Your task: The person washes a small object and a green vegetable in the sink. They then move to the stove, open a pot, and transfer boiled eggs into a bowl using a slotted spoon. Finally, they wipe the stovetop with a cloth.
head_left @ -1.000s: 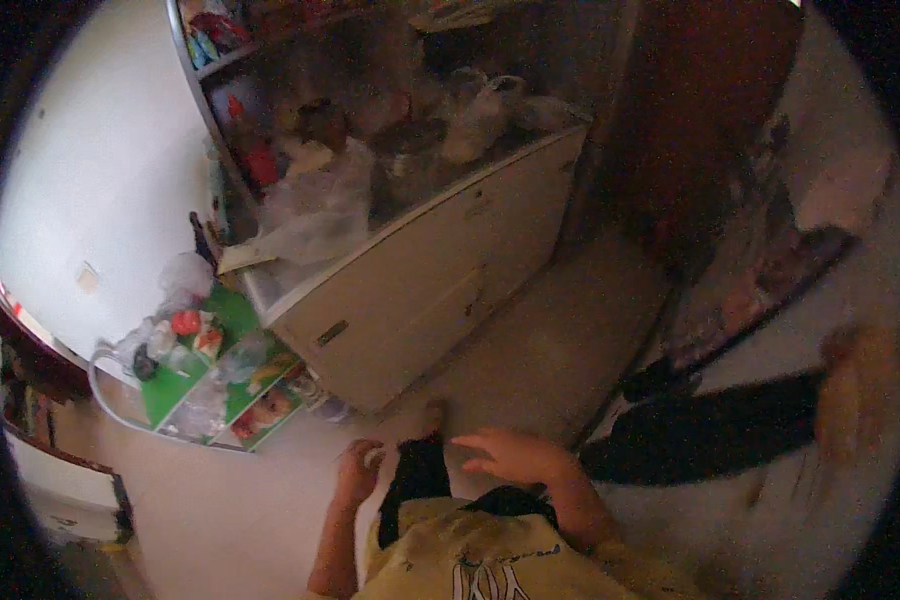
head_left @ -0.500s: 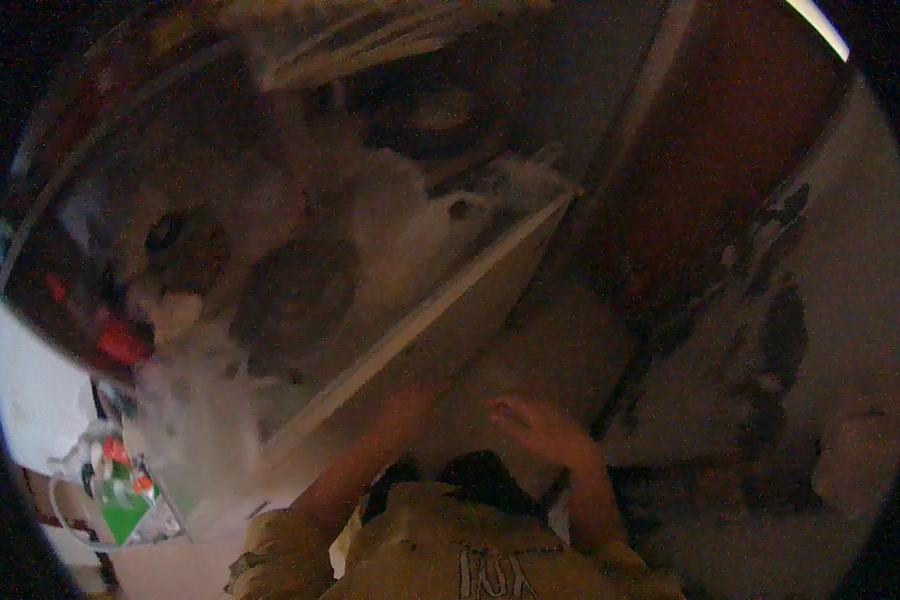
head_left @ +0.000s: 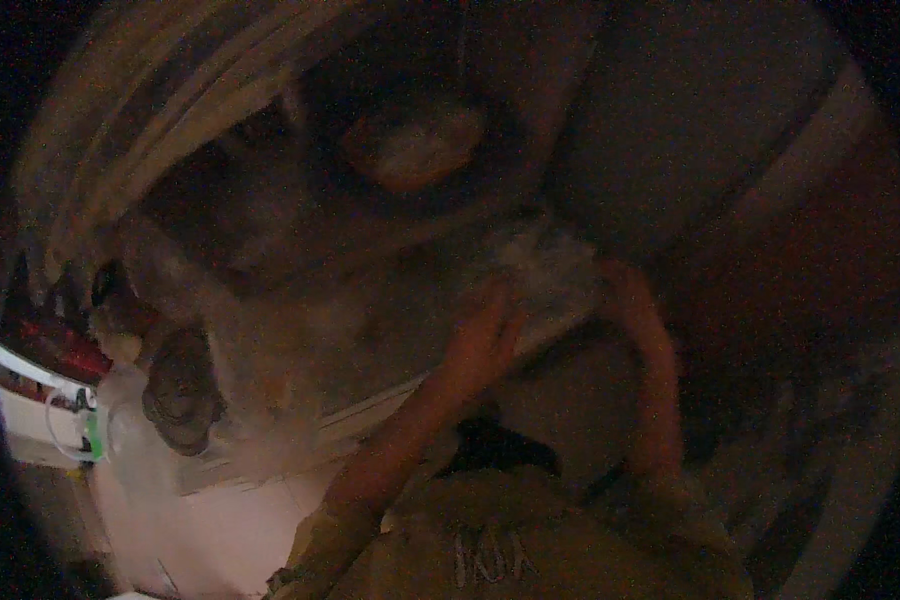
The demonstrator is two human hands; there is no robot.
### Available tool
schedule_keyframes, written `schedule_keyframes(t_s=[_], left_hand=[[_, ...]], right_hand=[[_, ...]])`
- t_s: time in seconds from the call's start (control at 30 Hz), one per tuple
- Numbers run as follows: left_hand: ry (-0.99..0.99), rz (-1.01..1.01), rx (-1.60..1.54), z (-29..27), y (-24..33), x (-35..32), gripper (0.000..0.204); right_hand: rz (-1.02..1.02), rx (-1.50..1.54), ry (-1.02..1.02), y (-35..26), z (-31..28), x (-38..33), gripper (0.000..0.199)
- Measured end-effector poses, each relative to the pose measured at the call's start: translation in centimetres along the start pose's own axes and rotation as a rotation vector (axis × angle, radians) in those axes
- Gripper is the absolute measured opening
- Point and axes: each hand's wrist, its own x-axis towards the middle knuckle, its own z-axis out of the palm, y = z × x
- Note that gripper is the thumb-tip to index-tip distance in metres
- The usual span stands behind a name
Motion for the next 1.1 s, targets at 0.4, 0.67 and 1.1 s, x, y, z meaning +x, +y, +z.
schedule_keyframes(t_s=[0.4, 0.67, 1.1], left_hand=[[-0.118, 0.143, 0.577, 3.4, 5.8, 0.5, 0.021], [0.471, -0.251, -0.194, 2.3, 7.9, 3.3, 0.014], [-0.295, 0.372, 0.409, 2.6, 13.0, 2.0, 0.038]], right_hand=[[-0.015, 0.46, -0.56, 5.1, -12.3, -2.2, 0.021], [-0.266, 0.759, 0.175, 2.0, -18.2, -3.4, 0.025], [-0.151, 0.758, -0.339, -2.6, -9.0, -2.6, 0.033]])
